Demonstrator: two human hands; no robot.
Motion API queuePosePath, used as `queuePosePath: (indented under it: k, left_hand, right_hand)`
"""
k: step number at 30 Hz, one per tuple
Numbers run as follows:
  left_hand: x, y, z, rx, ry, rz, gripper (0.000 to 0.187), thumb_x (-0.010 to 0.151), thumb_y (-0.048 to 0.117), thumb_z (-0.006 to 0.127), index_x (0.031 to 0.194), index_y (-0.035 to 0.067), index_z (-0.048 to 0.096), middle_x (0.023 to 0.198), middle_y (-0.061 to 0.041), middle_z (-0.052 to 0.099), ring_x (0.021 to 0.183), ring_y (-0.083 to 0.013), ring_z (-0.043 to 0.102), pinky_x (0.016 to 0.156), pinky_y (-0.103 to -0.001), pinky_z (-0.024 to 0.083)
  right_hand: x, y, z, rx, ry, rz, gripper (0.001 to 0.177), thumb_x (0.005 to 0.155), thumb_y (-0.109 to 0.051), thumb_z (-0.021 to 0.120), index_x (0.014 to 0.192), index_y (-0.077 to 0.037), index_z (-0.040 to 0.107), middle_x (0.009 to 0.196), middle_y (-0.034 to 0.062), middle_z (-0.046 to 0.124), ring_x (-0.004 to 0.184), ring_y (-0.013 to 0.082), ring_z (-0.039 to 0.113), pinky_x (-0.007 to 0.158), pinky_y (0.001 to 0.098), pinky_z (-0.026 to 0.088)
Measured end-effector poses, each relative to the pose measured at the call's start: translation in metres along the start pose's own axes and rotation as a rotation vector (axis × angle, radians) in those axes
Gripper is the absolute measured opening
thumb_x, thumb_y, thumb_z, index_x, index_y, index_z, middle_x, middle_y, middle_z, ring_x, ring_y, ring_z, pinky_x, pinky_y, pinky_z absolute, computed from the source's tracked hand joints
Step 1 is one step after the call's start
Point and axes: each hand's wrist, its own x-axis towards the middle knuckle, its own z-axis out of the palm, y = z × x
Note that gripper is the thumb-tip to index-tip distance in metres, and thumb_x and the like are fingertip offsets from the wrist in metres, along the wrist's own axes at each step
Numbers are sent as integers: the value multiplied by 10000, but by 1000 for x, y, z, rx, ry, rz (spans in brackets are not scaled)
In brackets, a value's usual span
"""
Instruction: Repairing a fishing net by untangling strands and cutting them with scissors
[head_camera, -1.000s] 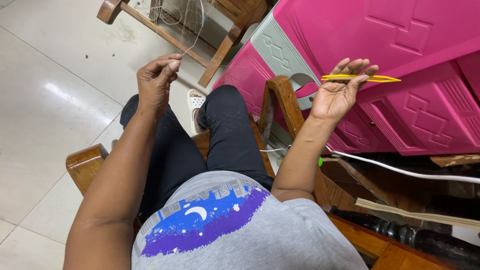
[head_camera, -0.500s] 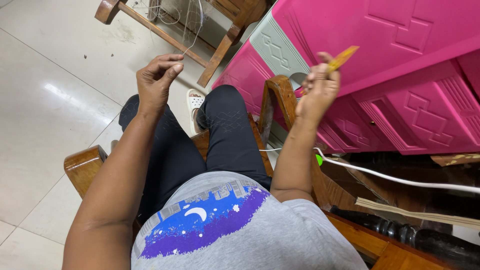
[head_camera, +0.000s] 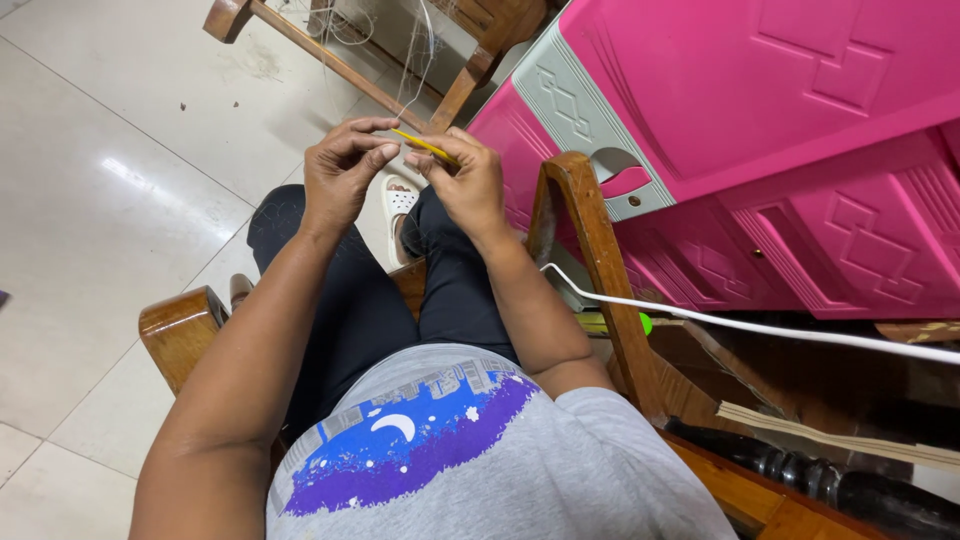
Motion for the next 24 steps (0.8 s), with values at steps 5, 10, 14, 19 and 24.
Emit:
queuePosePath:
  k: [5,10,14,19,24]
  left_hand:
    - [-2,-1,1,-17,-11,-9,88,946,54,822,1008,7,781,1157,-204,719,1121,-267,700,1013,-383,514]
    - [-3,0,3,-35,-13,-18,98,939,59,825,1012,9,781,1165,-210,713,1127,-273,698,1018,-393,512]
    - [-2,14,9,-77,15,-126,237,949,36,799,1180,41,747,1165,-106,735,915,-53,625,849,-213,537]
    - [-5,0,8,-148,24,-170,371,959,22,787,1307,-9,662,1107,-132,745,905,-56,648,850,-219,539]
    - [-5,1,10,-158,28,-209,321,944,19,791,1250,-11,702,1085,-123,750,896,-58,658,823,-210,546]
  right_hand:
    - [-6,6,3,92,25,63,143,821,-109,866,950,-163,832,698,-8,549,627,47,485,557,198,364]
    - [-6,-5,6,178,72,62,74,870,-93,826,942,-85,810,696,13,562,663,53,539,618,204,429]
    - [-7,4,13,245,136,99,77,903,-82,794,975,-57,796,717,3,578,699,37,547,640,200,445]
    - [-12,9,25,345,283,223,120,898,-95,811,1004,-43,791,751,-30,683,712,-5,569,669,174,487]
    - [-10,-4,30,349,294,208,106,893,-106,822,984,-58,797,818,9,738,772,17,598,715,206,509]
